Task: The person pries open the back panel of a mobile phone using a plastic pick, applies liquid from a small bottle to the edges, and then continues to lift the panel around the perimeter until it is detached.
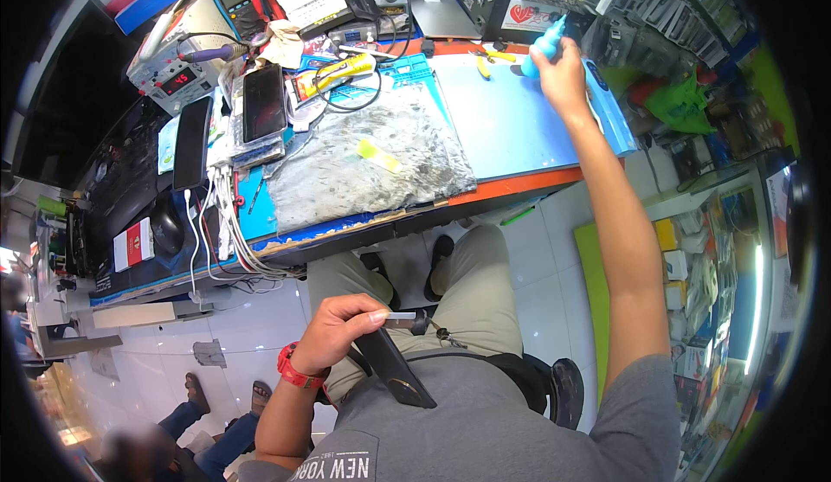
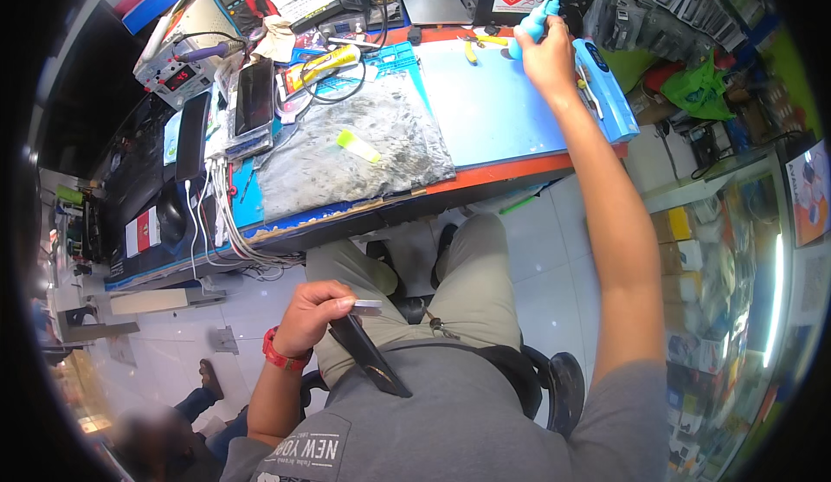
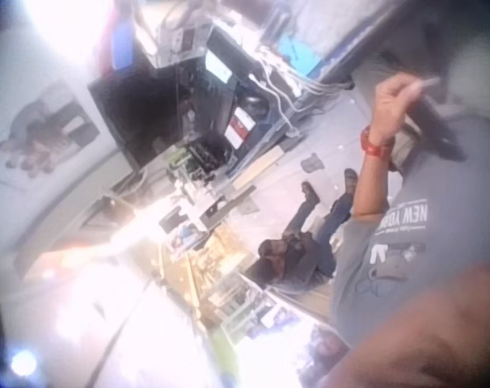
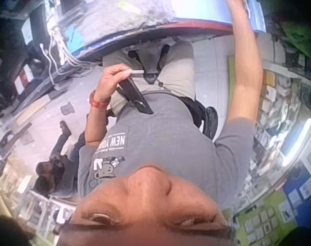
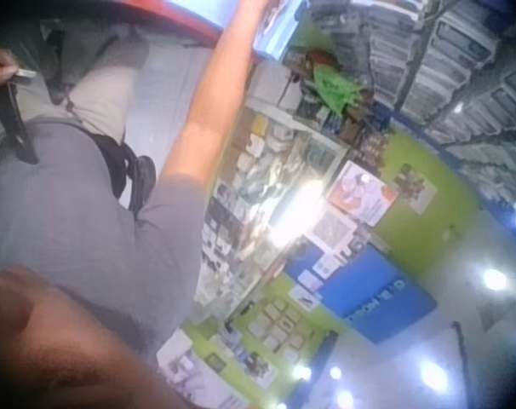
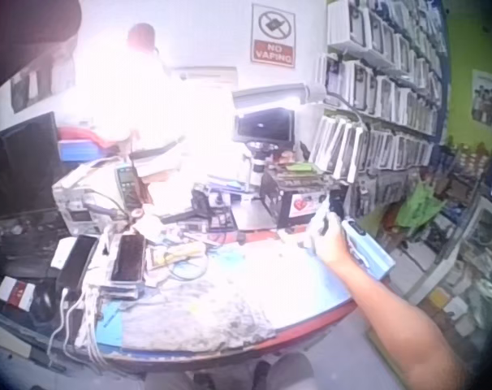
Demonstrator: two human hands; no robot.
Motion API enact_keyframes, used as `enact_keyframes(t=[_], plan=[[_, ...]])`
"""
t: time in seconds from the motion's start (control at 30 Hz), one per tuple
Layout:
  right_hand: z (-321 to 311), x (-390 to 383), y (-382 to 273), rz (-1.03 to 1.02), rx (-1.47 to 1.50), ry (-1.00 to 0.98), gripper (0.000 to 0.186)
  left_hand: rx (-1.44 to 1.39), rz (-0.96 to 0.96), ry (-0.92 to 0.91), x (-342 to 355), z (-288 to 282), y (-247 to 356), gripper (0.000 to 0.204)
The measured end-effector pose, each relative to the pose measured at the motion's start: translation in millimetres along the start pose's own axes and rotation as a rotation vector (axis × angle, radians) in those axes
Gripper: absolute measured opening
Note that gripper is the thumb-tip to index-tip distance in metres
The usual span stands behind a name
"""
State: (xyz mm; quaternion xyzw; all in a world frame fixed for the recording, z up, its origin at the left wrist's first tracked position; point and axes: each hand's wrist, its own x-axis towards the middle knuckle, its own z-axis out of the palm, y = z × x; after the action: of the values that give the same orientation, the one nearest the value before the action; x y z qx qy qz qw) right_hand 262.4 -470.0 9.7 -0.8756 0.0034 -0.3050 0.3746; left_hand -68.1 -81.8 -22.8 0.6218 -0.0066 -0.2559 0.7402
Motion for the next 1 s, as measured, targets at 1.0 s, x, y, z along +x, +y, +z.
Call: enact_keyframes(t=[1.0], plan=[[92.3, -163.7, -173.9, -0.355, -0.115, -0.541, 0.016, 0.01, -0.007, 0.017, -10.0, 6.5, 11.8, 0.02]])
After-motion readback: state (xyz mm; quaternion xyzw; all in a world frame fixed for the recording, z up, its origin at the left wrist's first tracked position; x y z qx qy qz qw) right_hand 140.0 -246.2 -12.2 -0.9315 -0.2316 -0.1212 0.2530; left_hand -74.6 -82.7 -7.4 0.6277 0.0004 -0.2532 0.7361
